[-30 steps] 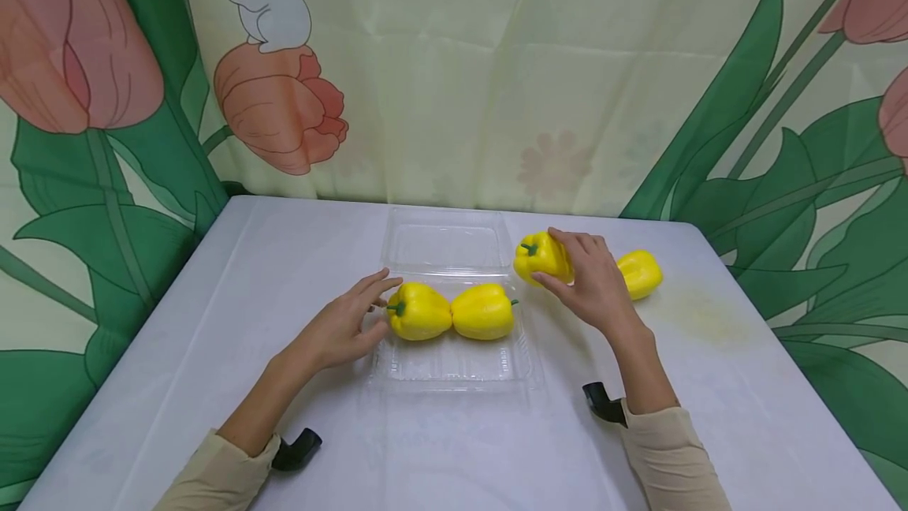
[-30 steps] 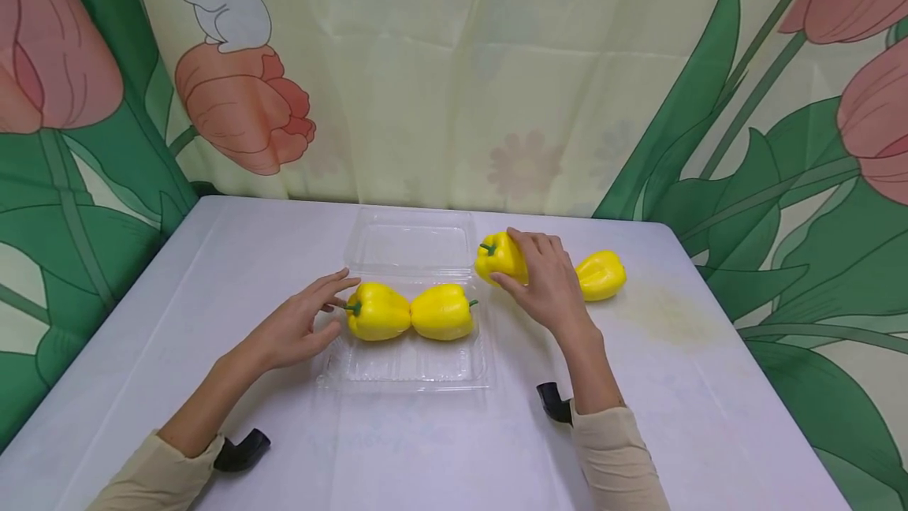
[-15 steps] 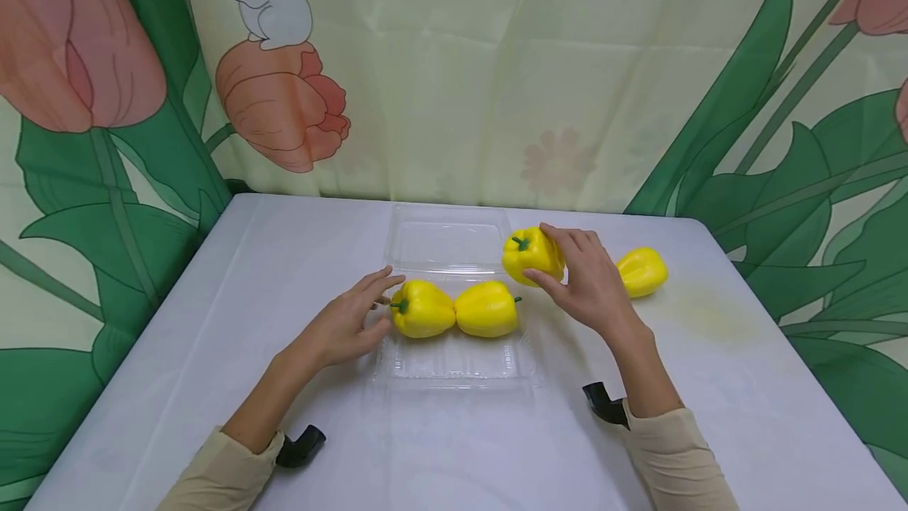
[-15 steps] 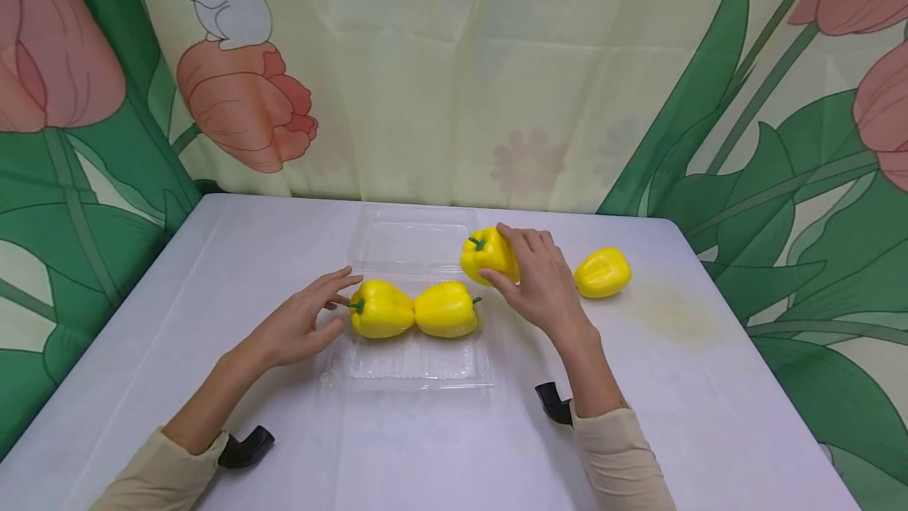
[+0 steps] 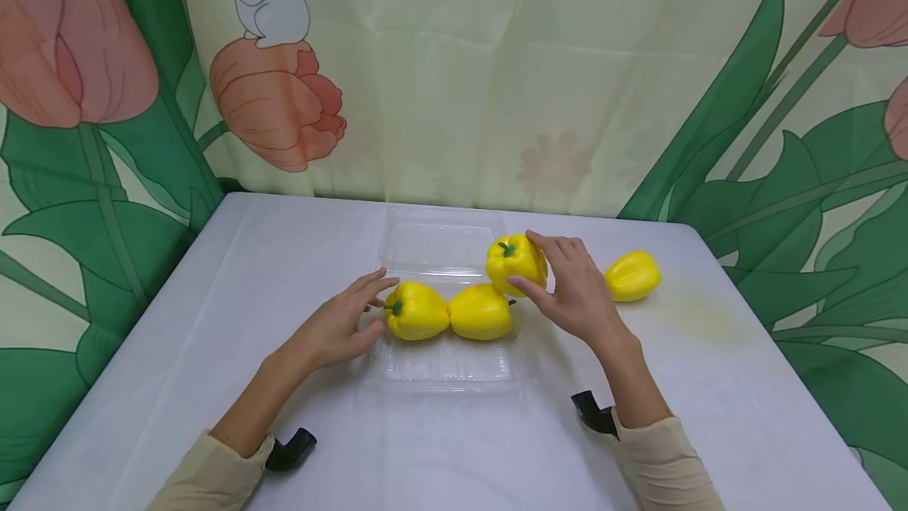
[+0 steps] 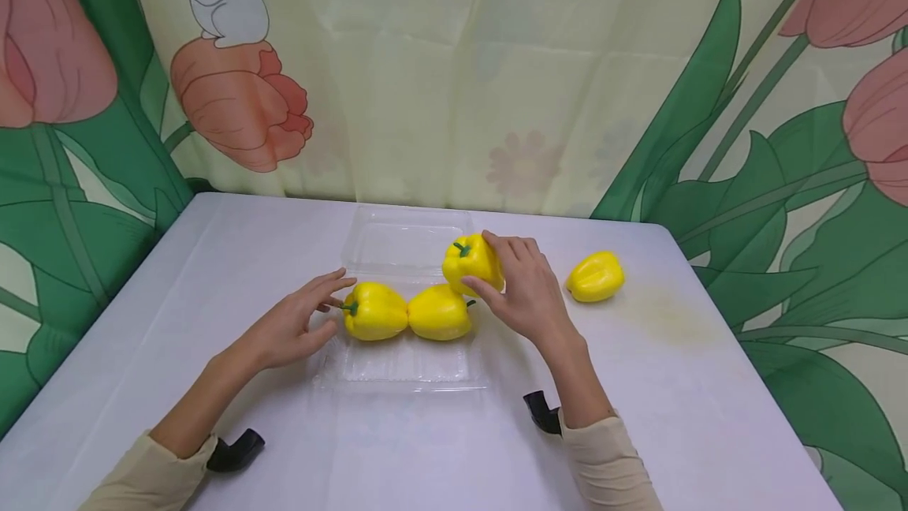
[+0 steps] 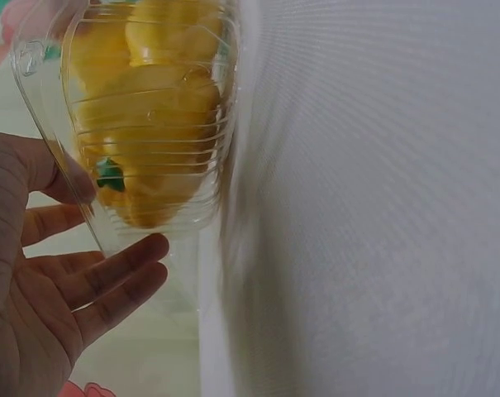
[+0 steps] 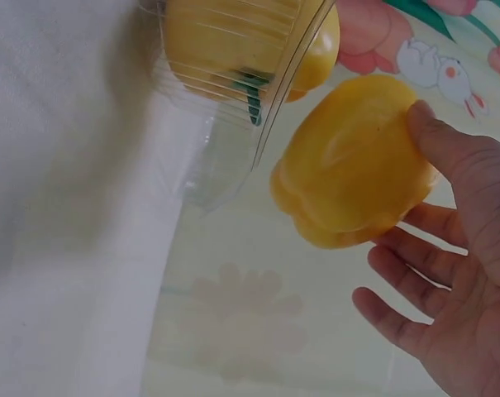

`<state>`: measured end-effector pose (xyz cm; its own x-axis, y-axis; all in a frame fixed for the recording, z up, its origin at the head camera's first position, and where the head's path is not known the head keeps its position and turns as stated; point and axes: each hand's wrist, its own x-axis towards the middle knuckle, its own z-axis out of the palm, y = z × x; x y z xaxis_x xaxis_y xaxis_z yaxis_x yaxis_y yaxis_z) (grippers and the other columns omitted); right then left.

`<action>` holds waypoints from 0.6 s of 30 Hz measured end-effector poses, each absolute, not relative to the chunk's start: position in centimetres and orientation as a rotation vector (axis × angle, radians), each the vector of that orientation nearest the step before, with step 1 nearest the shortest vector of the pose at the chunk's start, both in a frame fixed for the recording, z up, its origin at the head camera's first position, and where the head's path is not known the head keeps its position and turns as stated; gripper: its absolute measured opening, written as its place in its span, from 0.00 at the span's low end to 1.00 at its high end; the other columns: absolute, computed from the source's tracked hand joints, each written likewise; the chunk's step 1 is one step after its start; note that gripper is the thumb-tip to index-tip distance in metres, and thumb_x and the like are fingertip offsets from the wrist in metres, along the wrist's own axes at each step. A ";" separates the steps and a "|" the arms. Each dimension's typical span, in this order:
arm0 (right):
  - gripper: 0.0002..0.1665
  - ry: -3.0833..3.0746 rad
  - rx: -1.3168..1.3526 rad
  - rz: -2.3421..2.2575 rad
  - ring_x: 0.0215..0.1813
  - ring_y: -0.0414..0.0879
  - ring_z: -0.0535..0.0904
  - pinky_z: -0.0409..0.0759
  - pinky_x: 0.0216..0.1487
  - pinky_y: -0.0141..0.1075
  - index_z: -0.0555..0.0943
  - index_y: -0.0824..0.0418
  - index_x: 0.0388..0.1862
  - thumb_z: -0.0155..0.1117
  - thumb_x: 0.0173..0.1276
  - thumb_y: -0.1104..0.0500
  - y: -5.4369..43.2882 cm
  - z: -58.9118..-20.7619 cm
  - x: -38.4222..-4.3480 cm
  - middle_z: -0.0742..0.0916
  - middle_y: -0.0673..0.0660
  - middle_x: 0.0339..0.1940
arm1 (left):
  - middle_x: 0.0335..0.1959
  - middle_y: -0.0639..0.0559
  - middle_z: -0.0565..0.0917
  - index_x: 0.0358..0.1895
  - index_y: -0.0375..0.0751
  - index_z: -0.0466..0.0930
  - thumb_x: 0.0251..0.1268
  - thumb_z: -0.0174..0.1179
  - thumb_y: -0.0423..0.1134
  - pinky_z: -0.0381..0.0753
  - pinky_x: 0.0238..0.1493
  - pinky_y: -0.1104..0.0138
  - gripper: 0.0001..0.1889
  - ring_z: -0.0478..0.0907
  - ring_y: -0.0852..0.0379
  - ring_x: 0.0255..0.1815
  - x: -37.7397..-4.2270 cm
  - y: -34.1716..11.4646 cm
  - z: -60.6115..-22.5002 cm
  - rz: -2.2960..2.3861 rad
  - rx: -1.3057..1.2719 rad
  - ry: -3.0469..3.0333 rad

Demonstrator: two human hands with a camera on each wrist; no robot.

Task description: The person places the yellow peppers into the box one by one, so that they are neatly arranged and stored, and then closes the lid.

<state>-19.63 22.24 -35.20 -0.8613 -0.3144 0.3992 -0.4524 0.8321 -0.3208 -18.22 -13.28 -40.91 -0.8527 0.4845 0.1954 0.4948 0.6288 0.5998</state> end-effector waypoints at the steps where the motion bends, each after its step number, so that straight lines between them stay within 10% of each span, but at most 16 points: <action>1: 0.43 -2.676 0.583 0.586 0.64 0.59 0.72 0.75 0.64 0.56 0.72 0.61 0.73 0.75 0.64 0.46 22.1 -35.2 -19.6 0.82 0.62 0.62 | 0.79 0.35 0.62 0.75 0.41 0.67 0.66 0.56 0.33 0.82 0.45 0.57 0.32 0.83 0.48 0.57 -18.2 -13.4 -40.9 -1.042 -0.848 -2.823; 18: 0.42 -2.599 0.612 0.657 0.61 0.56 0.74 0.79 0.58 0.54 0.76 0.58 0.70 0.79 0.60 0.46 21.6 -34.8 -18.9 0.84 0.59 0.57 | 0.79 0.36 0.62 0.75 0.41 0.67 0.66 0.57 0.33 0.78 0.37 0.64 0.32 0.83 0.47 0.56 -18.1 -13.4 -40.9 -1.039 -0.856 -2.817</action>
